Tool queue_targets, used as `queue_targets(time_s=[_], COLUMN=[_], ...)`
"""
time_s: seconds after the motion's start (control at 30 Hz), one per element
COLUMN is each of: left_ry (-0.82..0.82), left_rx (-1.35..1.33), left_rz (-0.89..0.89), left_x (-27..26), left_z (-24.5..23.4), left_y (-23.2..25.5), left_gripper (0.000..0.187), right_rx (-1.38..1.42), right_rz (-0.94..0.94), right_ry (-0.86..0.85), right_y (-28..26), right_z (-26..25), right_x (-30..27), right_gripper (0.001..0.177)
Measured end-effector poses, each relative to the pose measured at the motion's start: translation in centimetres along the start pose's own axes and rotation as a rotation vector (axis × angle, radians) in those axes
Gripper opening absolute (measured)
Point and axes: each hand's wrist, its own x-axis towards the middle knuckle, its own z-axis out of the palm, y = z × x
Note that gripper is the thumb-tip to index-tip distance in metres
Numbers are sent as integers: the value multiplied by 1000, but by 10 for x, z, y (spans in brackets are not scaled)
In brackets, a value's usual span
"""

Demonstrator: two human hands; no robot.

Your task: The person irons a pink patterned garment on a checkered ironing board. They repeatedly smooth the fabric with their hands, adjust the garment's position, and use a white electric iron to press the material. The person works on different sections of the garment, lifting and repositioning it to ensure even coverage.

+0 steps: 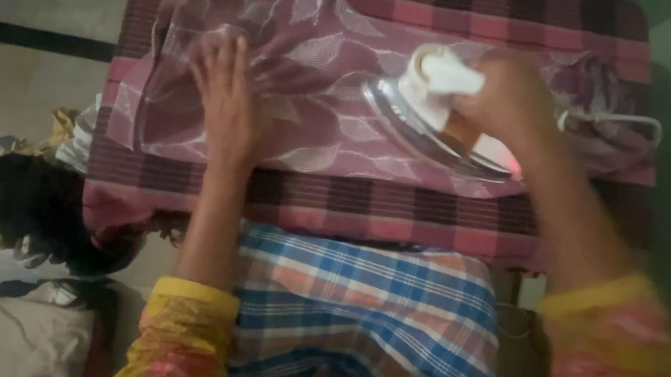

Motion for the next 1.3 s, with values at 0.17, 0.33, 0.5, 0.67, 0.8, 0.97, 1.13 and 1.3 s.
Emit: queue_targets(time_s=[0.17, 0.33, 0.5, 0.67, 0.8, 0.97, 1.13, 1.3], left_ry=[201, 348, 526, 365, 347, 294, 448, 165], left_rx=[-239, 80, 73, -77, -84, -77, 156, 14], left_rz=[-97, -168, -132, -274, -280, -350, -103, 62], left_x=[-21, -26, -17, -18, -18, -13, -7, 5], left_z=[-39, -66, -82, -69, -60, -67, -75, -6], left_y=[-24, -55, -66, -91, -105, -100, -70, -38], left_gripper=[54, 39, 53, 31, 30, 29, 32, 13], right_rx=[119, -3, 42, 49, 159, 55, -10, -18], right_rz=[-194, -270, -192, -394, -361, -506, -383, -338], right_ry=[0, -203, -261, -156, -69, -329, -473, -145], right_y=[-21, -61, -115, -138, -166, -170, -122, -54], right_z=[-5, 4, 4, 16, 26, 12, 2, 3], right_x=[10, 9, 13, 17, 22, 17, 7, 22], right_gripper=[52, 52, 48, 39, 41, 29, 31, 43])
